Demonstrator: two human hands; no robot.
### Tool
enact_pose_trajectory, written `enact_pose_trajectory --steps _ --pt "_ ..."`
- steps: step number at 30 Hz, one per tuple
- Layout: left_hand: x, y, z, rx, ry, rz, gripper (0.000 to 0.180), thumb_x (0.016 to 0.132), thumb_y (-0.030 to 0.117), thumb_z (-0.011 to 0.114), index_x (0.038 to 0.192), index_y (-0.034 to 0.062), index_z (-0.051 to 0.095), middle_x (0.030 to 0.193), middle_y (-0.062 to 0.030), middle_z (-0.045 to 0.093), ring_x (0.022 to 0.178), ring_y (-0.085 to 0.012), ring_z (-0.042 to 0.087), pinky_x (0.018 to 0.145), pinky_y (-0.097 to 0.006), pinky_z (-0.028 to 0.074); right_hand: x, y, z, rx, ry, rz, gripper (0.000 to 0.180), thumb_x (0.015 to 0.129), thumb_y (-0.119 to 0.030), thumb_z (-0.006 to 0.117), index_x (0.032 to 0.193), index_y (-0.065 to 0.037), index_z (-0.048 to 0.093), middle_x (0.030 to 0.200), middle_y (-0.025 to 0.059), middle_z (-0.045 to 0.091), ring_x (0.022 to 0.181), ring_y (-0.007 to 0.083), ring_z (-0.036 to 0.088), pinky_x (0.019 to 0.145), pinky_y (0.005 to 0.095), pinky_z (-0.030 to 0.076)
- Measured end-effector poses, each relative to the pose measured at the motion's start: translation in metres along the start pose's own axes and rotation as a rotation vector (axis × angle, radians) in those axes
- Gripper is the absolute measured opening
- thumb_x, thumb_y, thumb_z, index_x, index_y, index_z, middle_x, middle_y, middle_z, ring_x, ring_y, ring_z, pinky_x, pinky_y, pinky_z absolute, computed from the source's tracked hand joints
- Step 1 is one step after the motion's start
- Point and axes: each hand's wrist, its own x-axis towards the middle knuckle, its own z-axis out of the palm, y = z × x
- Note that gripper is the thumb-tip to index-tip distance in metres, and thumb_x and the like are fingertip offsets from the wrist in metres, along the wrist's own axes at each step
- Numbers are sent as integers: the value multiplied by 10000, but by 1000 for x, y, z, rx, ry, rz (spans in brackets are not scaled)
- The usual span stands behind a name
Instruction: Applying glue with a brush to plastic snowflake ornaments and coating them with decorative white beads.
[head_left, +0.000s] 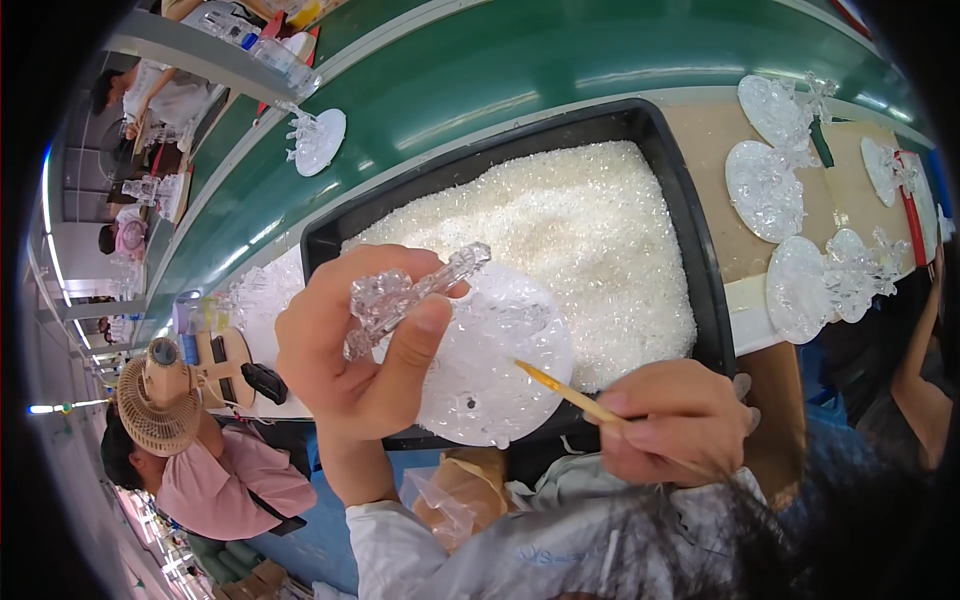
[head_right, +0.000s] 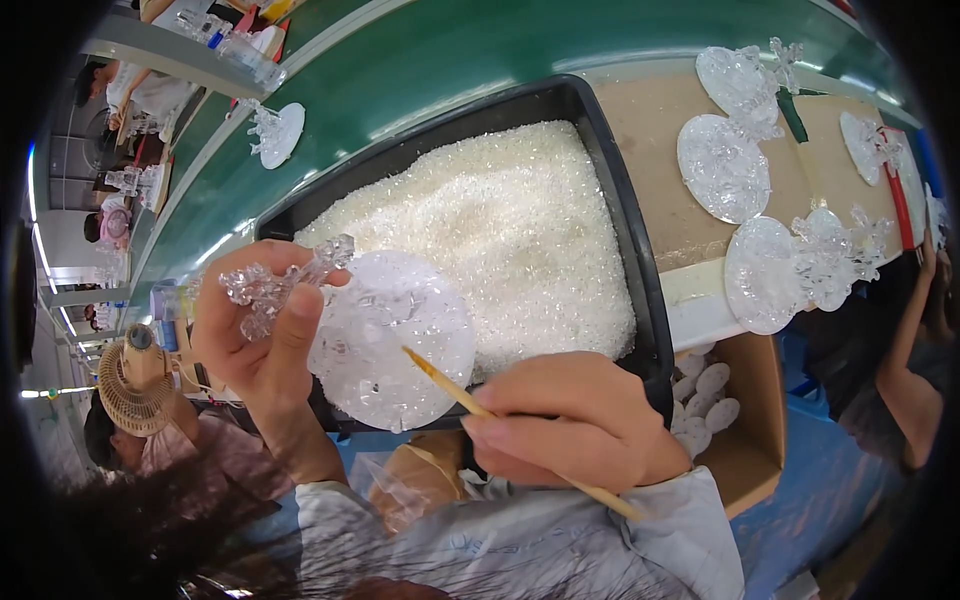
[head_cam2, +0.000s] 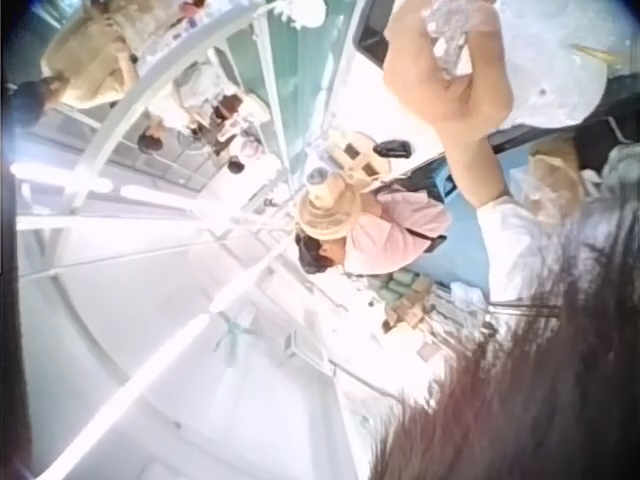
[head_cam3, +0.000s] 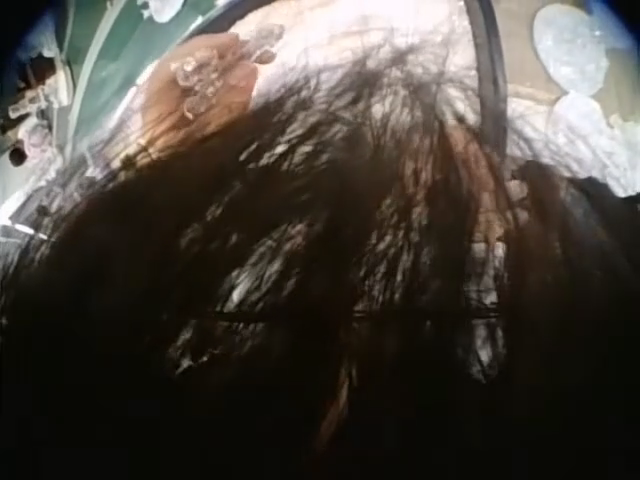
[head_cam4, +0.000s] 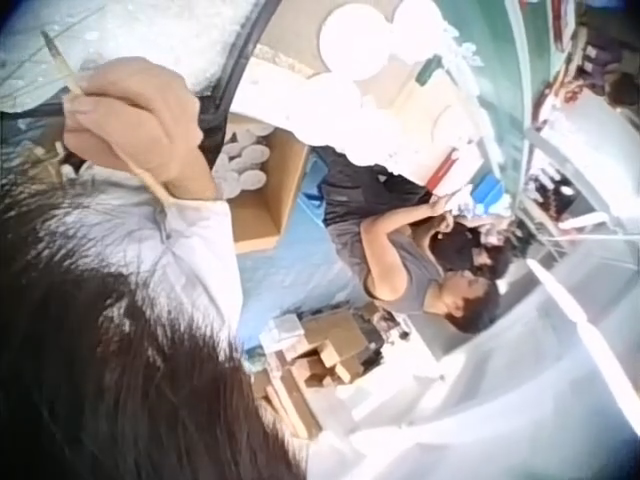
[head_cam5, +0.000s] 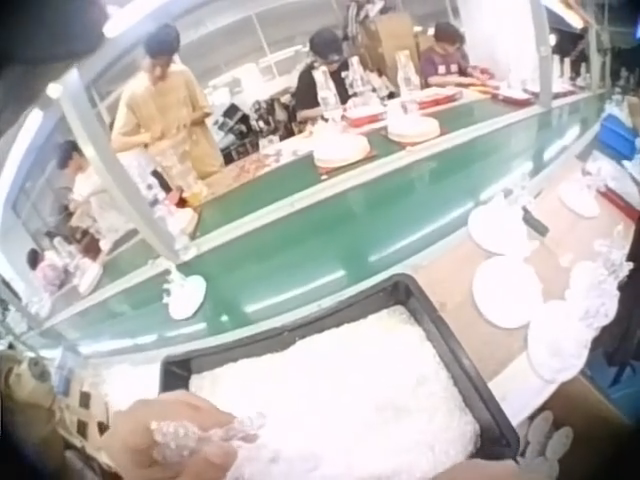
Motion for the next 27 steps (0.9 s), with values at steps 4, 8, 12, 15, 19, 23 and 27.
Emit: enact_pose_trajectory --steps 4,8,12,15,19,23,27 --pt "-2 4 6 76 21 -15 181 813 -49 701 985 -66 648 802 -144 693 719 -196 692 644 -254 519 5 5 13 -195 59 -58 352 658 46 826 926 -32 611 861 180 673 671 240 684 592 306 581" --pt "-2 5 5 178 9 8 190 779 -63 709 964 -57 666 783 -142 691 698 -205 690 628 -253 513 4 7 14 -178 27 -58 345 659 51 820 917 -25 604 852 169 667 678 240 685 593 302 580" --pt "0 4 6 199 -2 56 203 762 -69 711 960 -54 669 779 -145 691 690 -214 690 626 -258 514 4 3 10 -193 49 -53 340 651 47 813 911 -30 607 848 157 668 672 245 683 577 309 571" --pt "-1 4 5 192 10 57 210 752 -71 713 957 -55 668 777 -146 692 692 -219 690 629 -260 517 2 2 11 -219 38 -67 339 655 48 800 923 -32 607 843 147 670 650 244 678 572 313 563" --pt "-2 5 7 190 25 77 212 752 -79 711 957 -66 658 795 -160 690 698 -231 691 632 -271 524 -1 4 12 -208 38 -105 352 662 41 793 951 -32 604 806 132 675 623 235 671 573 303 556" --pt "-3 3 6 210 28 106 219 754 -87 708 964 -82 646 820 -176 687 705 -244 690 636 -281 531 0 4 13 -233 80 -107 350 666 35 796 955 -31 610 775 130 676 627 232 675 559 298 549" --pt "-2 2 6 197 8 115 220 771 -86 700 980 -91 633 832 -181 686 710 -243 689 642 -290 539 0 0 0 -145 8 -90 338 705 51 761 986 -23 588 847 166 663 647 259 686 562 318 566"
